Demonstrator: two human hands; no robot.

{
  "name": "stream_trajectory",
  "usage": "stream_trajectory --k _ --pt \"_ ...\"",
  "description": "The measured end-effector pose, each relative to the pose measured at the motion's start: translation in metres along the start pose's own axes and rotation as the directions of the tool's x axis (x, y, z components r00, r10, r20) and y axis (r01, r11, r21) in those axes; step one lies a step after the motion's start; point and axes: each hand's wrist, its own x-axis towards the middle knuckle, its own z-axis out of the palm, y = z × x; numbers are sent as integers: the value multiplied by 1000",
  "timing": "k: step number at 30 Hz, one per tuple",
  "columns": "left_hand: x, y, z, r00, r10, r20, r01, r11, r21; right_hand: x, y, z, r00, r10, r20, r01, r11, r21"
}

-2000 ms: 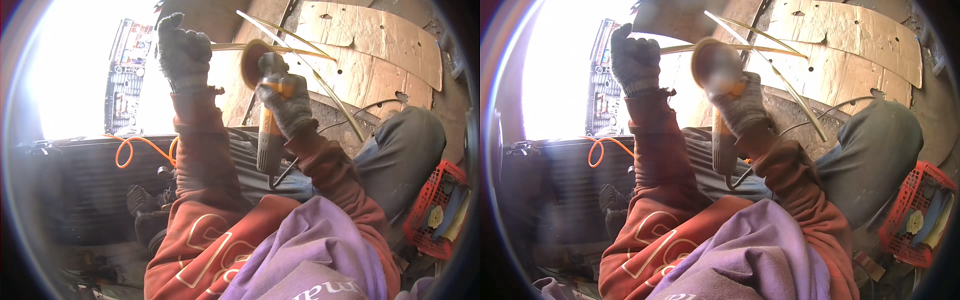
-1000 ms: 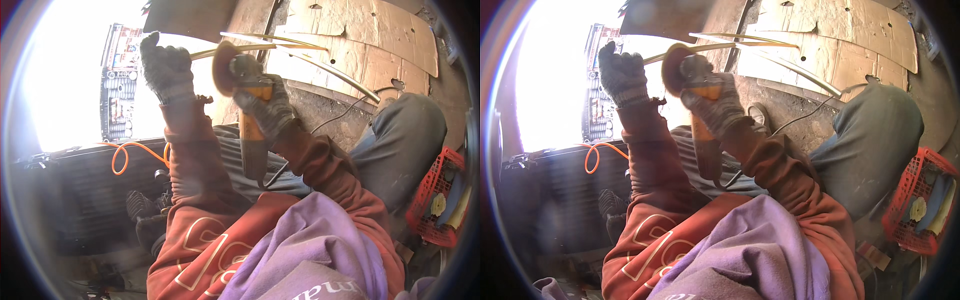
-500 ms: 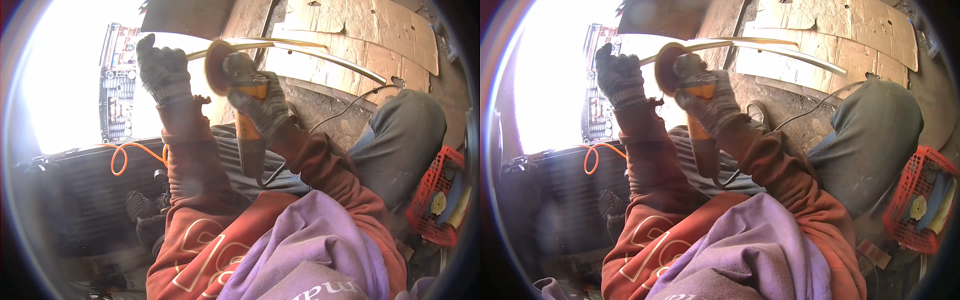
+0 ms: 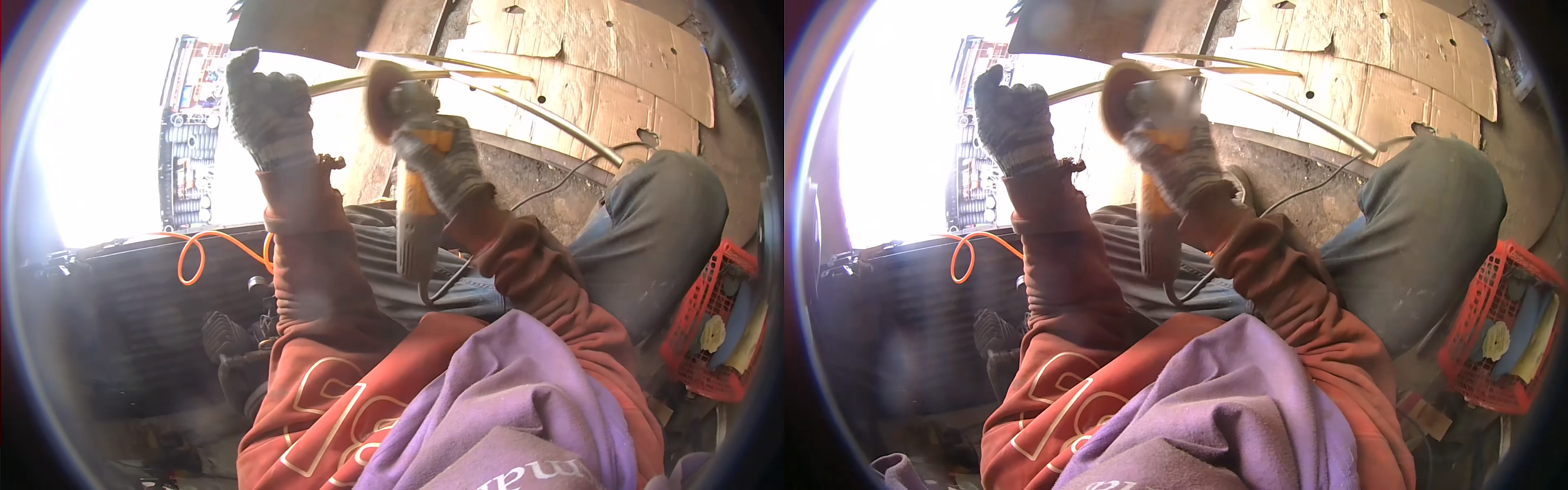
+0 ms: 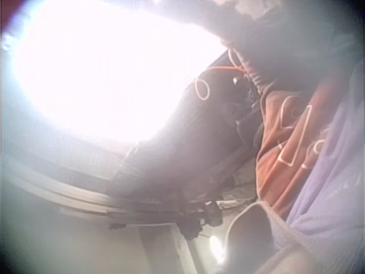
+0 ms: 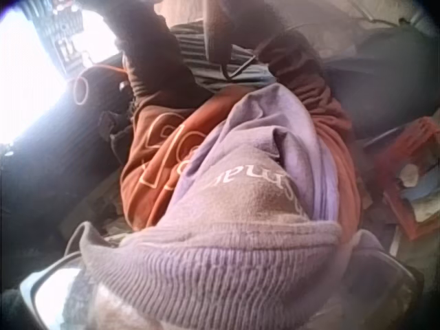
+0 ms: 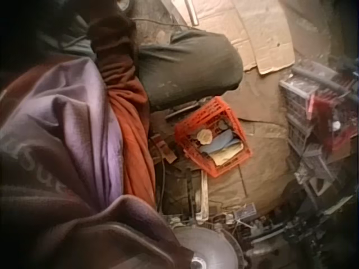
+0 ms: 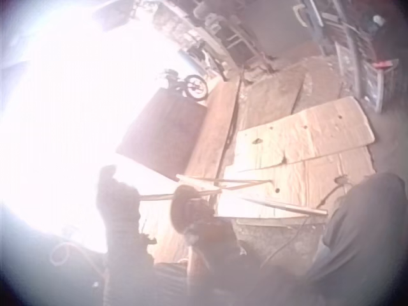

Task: The person uses an angle grinder to smooth or cut a set of thin metal rods while sitting on the floor. They rotate the rods and apply the grinding wheel to different points on the metal frame.

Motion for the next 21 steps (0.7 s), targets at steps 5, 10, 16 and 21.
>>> stream_trajectory --k 5,10,16,21 --pt "3 0 -12 997 -36 71 37 999 -10 8 -1 -20 924 249 -291 -249 968 38" --pt "9 -2 -8 934 122 335 -154 986 69 -26 -28 35 988 140 -59 -136 988 78" --pt "21 8 -2 893 -40 449 54 998 -17 3 -22 -2 968 180 -173 -162 980 112" --pt "12 5 32 982 -32 189 26 999 35 -7 -19 12 976 113 -184 -88 986 141"
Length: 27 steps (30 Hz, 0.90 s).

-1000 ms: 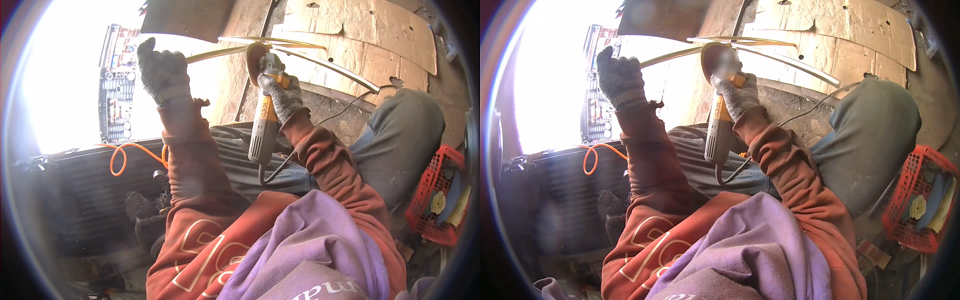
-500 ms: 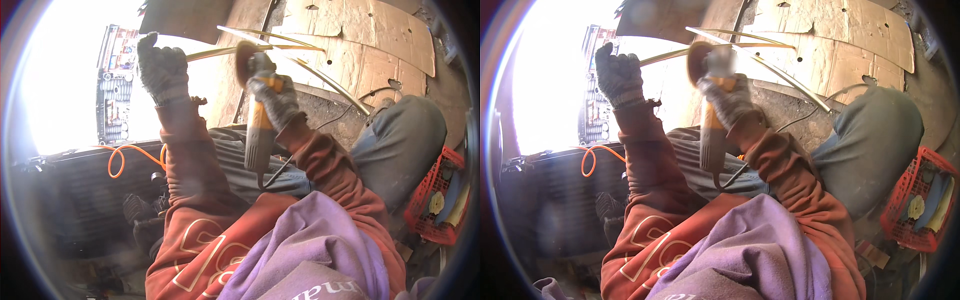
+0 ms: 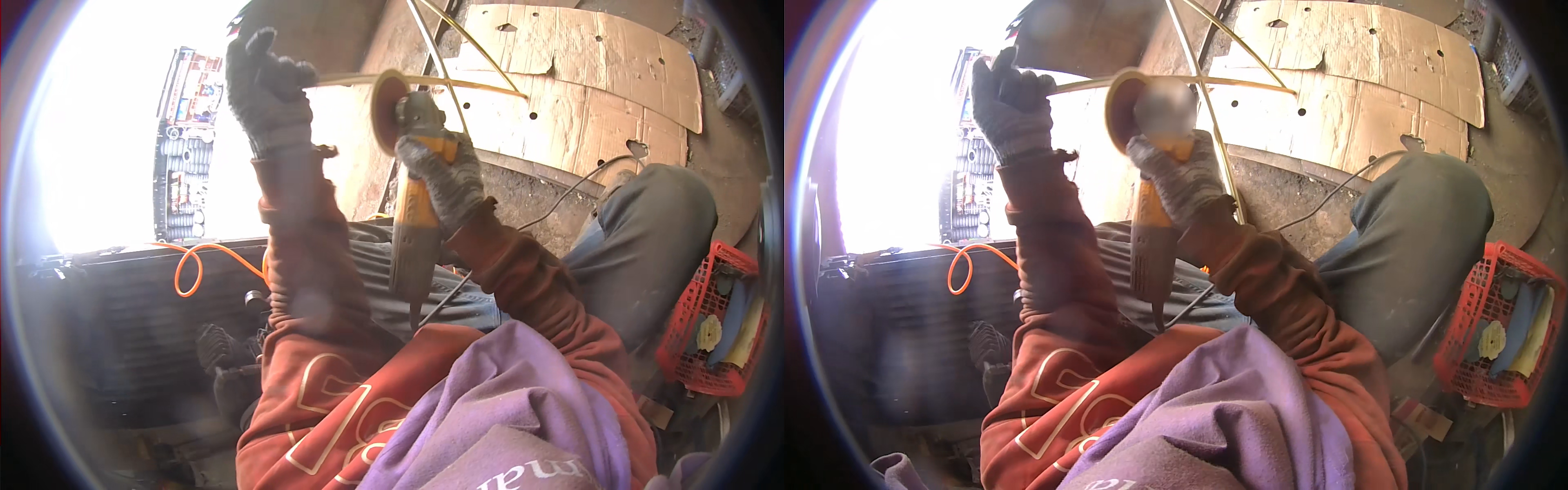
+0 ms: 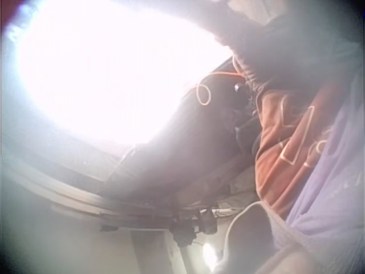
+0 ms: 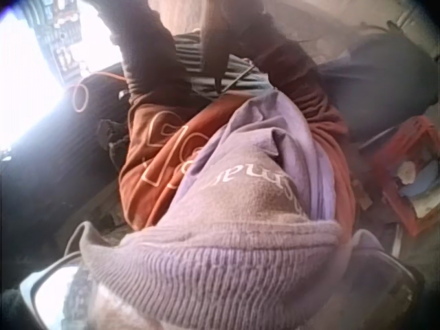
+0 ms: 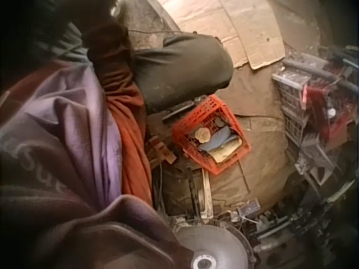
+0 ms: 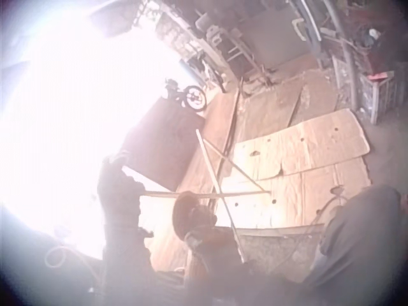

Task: The person uses an angle grinder to smooth or cut a set of thin metal rods while sitting on the floor. They rotate the rods and apply the grinding wheel to different points on the metal frame.

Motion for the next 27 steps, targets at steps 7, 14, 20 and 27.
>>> stream_trajectory --k 7,14,20,27 --pt "-20 2 -20 996 -78 -31 78 997 4 -9 -6 14 991 -79 103 81 997 -11" --pt "-4 -7 -38 1000 -10 -28 10 1000 -3 7 10 -5 997 16 74 -13 999 -39" --pt "-16 0 -27 991 -53 -125 54 998 9 -4 16 6 995 -36 93 41 998 -47" --pt "-24 -3 -33 999 -2 -46 4 999 46 15 7 -15 996 73 -59 -77 995 -60"
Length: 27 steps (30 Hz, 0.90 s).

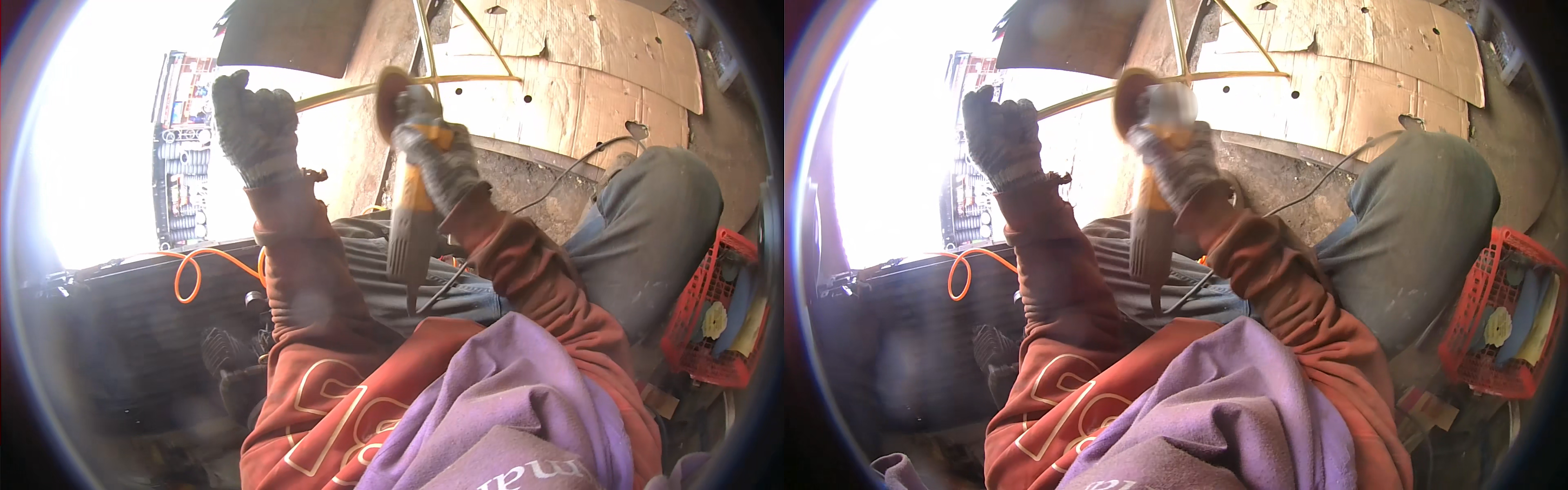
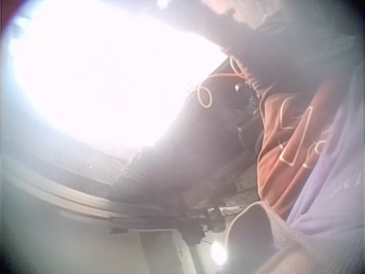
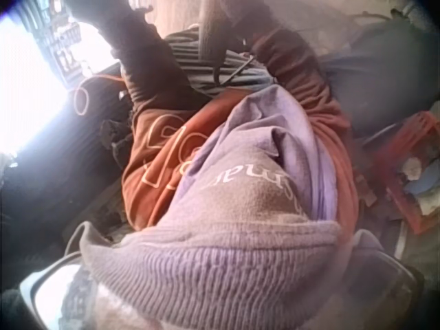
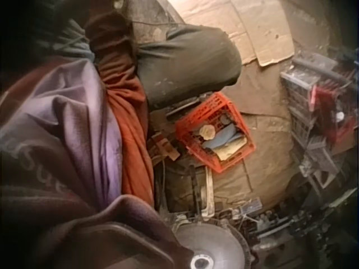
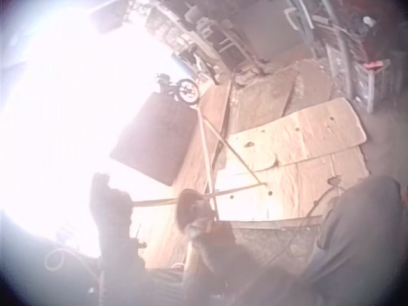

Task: The person uses an angle grinder to smooth or cut a set of thin metal rods while sitting on the floor. They rotate the rods and apply the grinding wheel to different points on the metal frame.

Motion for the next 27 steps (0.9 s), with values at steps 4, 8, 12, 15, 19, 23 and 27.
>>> stream_trajectory --k 4,8,12,15,19,23,27 --pt "7 -1 -1 1000 -24 9 24 999 -33 -34 11 29 986 -120 119 116 992 46" --pt "14 4 3 994 22 103 -18 999 -43 -11 9 10 993 -57 101 52 998 44" --pt "12 -3 20 998 -20 -55 18 999 -36 12 4 -16 996 55 -65 -61 993 -100" --pt "33 -10 -18 996 50 78 -54 997 47 -10 11 16 981 -179 74 175 983 48" --pt "10 -3 1 999 47 24 -48 998 32 -13 7 16 993 -107 54 107 994 15" --pt "6 -2 10 1000 -15 21 17 997 -74 14 13 -19 995 -9 -96 10 1000 7" --pt "14 -5 -17 992 86 96 -93 993 70 -6 -7 6 998 -48 52 46 998 32"
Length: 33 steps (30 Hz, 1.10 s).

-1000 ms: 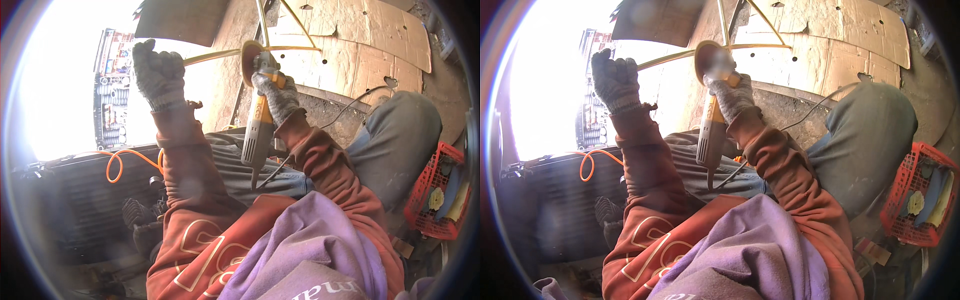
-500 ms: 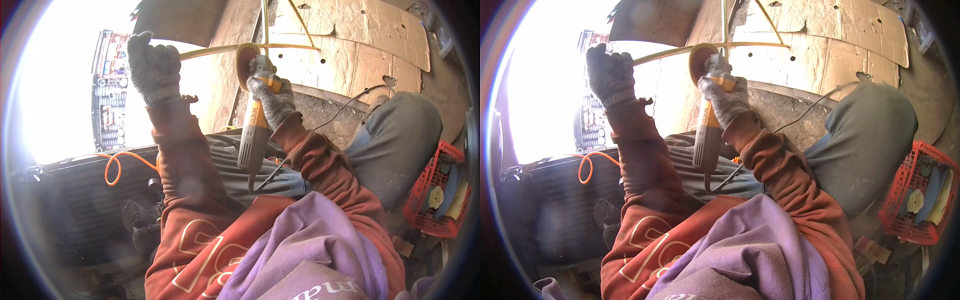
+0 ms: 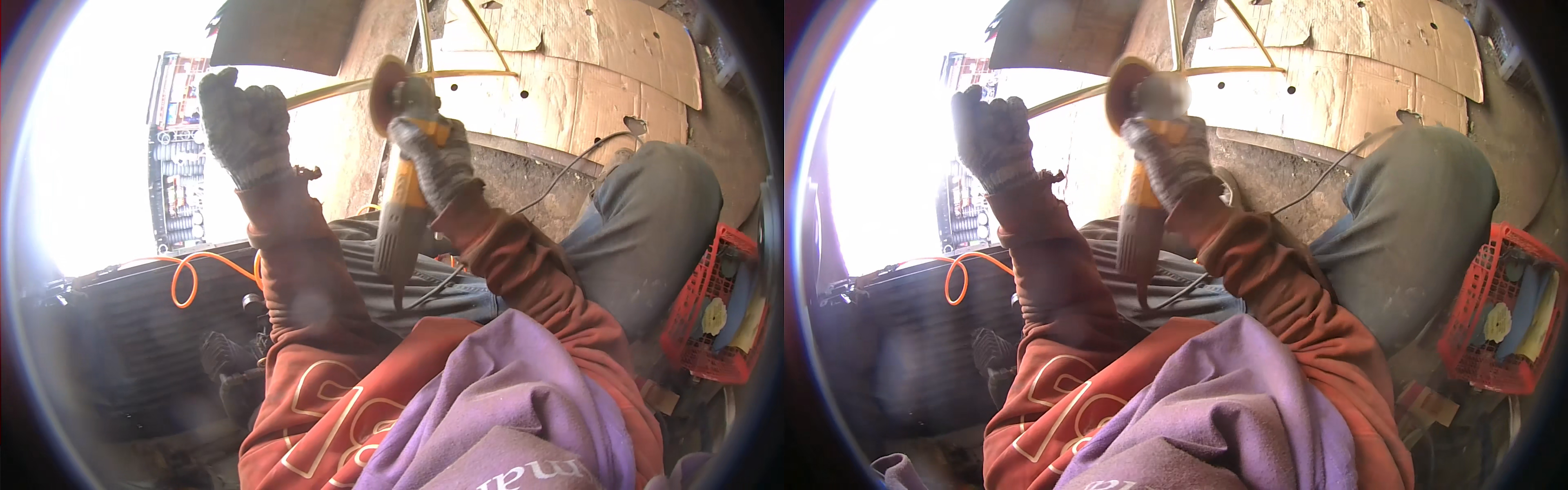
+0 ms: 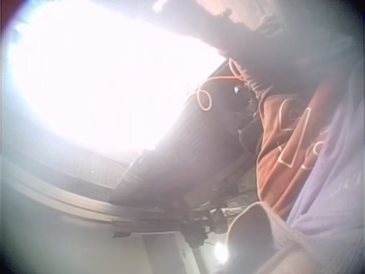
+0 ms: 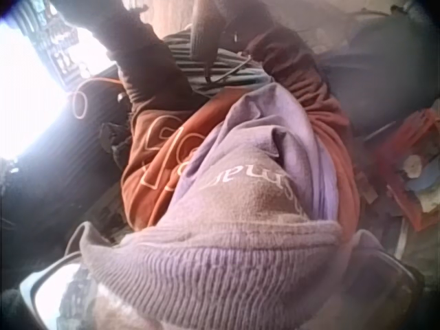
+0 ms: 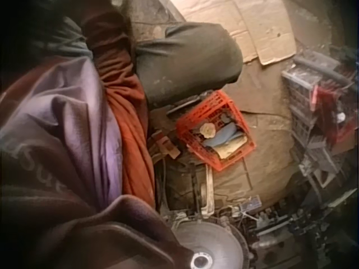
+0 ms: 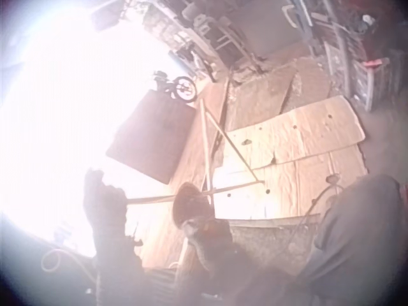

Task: The person uses an angle grinder to smooth or cut a set of thin metal rods while sitting on the floor. They rotate the rods and apply the grinding wheel to different points on the metal frame.

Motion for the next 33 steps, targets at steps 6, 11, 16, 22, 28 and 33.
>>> stream_trajectory --k 6,11,16,22,28,33 --pt "-1 5 8 981 -101 164 135 967 -217 -9 23 8 998 -53 -24 53 999 8" --pt "20 -8 -7 921 4 391 75 980 -186 27 15 -37 998 59 -13 -59 998 -23" --pt "9 7 21 988 -111 112 121 989 -86 -21 23 25 993 -81 83 84 996 -42" --pt "1 7 9 907 -11 421 98 978 -186 1 1 2 996 -57 -67 56 998 -21" --pt "1 -11 5 991 -15 130 27 995 -94 -18 18 24 983 -175 61 175 985 -1" --pt "-4 3 19 997 -64 48 68 993 -98 -5 13 11 976 -197 89 195 980 32"
